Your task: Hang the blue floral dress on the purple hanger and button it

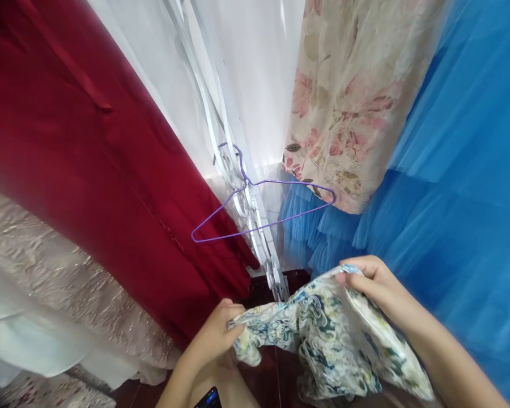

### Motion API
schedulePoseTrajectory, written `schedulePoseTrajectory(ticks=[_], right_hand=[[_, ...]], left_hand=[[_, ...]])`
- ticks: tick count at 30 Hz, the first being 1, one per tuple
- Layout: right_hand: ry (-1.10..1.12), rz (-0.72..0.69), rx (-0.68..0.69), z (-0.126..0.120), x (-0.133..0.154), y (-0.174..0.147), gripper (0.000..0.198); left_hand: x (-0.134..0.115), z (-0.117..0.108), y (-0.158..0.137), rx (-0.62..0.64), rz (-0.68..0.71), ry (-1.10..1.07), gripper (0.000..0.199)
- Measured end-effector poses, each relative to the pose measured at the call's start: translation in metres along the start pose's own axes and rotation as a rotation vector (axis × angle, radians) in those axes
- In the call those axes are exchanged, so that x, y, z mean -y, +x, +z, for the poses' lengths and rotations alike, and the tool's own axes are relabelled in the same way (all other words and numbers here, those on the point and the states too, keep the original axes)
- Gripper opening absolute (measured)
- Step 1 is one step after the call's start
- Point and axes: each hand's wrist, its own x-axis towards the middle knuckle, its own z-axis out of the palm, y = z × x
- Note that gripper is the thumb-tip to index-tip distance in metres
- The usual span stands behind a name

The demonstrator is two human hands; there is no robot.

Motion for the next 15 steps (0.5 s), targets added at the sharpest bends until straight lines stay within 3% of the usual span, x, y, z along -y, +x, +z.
schedulePoseTrajectory(ticks=[4, 6, 8, 11, 15], right_hand=[[-0.178, -0.079, -0.061, -0.007, -0.005, 0.038, 0.044], [-0.256, -0.190, -0.077, -0.004, -0.005, 0.053, 0.039], [-0.325, -0.343, -0.071, 0.003, -0.002, 0.066, 0.034], [-0.429, -0.523, -0.042, 0.019, 0.007, 0.082, 0.032], [-0.528, -0.589, 0.029, 0.041, 0.011, 0.101, 0.037]], left_hand=[[0.000, -0.046, -0.009, 0.053, 0.092, -0.127, 0.027], [-0.004, -0.067, -0.014, 0.065, 0.153, -0.274, 0.030], [-0.004, -0.085, -0.015, 0.039, 0.175, -0.261, 0.033], [0.008, -0.109, -0.010, -0.136, 0.121, 0.161, 0.035], [0.034, -0.134, 0.009, -0.345, -0.030, 0.651, 0.040]])
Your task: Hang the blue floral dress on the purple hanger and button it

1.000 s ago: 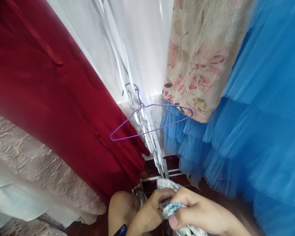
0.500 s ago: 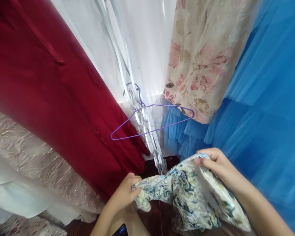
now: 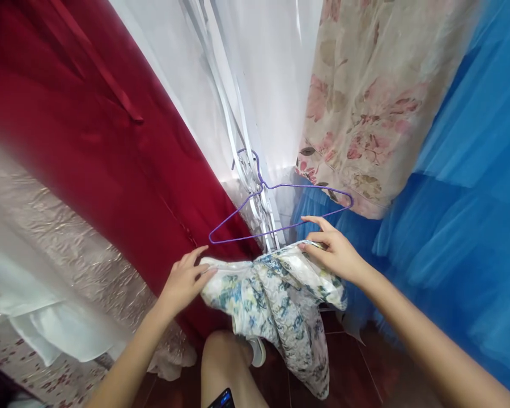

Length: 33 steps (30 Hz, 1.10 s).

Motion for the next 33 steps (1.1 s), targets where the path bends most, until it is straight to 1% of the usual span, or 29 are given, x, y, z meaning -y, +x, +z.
schedulePoseTrajectory(ticks=[3, 6, 8, 11, 15, 17, 19, 21, 23, 25, 27, 29, 30, 31, 33], right_hand=[[-0.022, 0.028, 0.018, 0.012, -0.004, 0.011, 0.038], [-0.015, 0.059, 0.001, 0.016, -0.007, 0.014, 0.040], [-0.011, 0.075, -0.014, 0.015, -0.006, 0.013, 0.041], [0.012, 0.080, -0.007, 0.014, -0.003, 0.008, 0.040], [0.058, 0.077, 0.006, 0.020, 0.005, 0.002, 0.040], [0.070, 0.076, 0.011, 0.025, 0.011, -0.002, 0.040], [0.077, 0.074, 0.013, 0.028, 0.016, -0.005, 0.040], [0.084, 0.067, 0.013, 0.026, 0.021, -0.009, 0.040], [0.074, 0.048, 0.013, 0.021, 0.023, -0.015, 0.037], [0.023, 0.029, -0.037, 0.012, 0.022, -0.022, 0.030], [-0.071, 0.005, -0.176, 0.000, 0.020, -0.027, 0.022], [-0.176, -0.027, -0.334, -0.012, 0.016, -0.028, 0.019], [-0.224, -0.043, -0.389, -0.018, 0.015, -0.026, 0.018], [-0.268, -0.053, -0.426, -0.024, 0.013, -0.022, 0.018], [-0.344, -0.051, -0.451, -0.035, 0.009, -0.009, 0.020]], left_hand=[[0.012, -0.004, 0.020, -0.090, -0.038, 0.169, 0.040], [0.010, -0.019, 0.035, -0.207, -0.015, 0.284, 0.039], [0.005, -0.030, 0.041, -0.272, 0.005, 0.323, 0.037], [-0.002, -0.044, 0.046, -0.321, 0.013, 0.307, 0.036], [-0.019, -0.051, 0.060, -0.322, -0.021, 0.133, 0.040], [-0.033, -0.052, 0.073, -0.306, 0.002, -0.010, 0.040], [-0.048, -0.051, 0.086, -0.303, 0.060, -0.184, 0.036], [-0.060, -0.048, 0.098, -0.315, 0.097, -0.345, 0.028], [-0.067, -0.044, 0.104, -0.345, 0.070, -0.474, 0.024], [-0.068, -0.040, 0.104, -0.379, 0.018, -0.556, 0.031], [-0.067, -0.037, 0.099, -0.406, -0.005, -0.559, 0.028], [-0.066, -0.036, 0.093, -0.405, 0.014, -0.513, 0.022], [-0.067, -0.037, 0.090, -0.398, 0.030, -0.496, 0.022], [-0.068, -0.037, 0.087, -0.394, 0.046, -0.491, 0.023], [-0.073, -0.038, 0.084, -0.394, 0.070, -0.493, 0.024]])
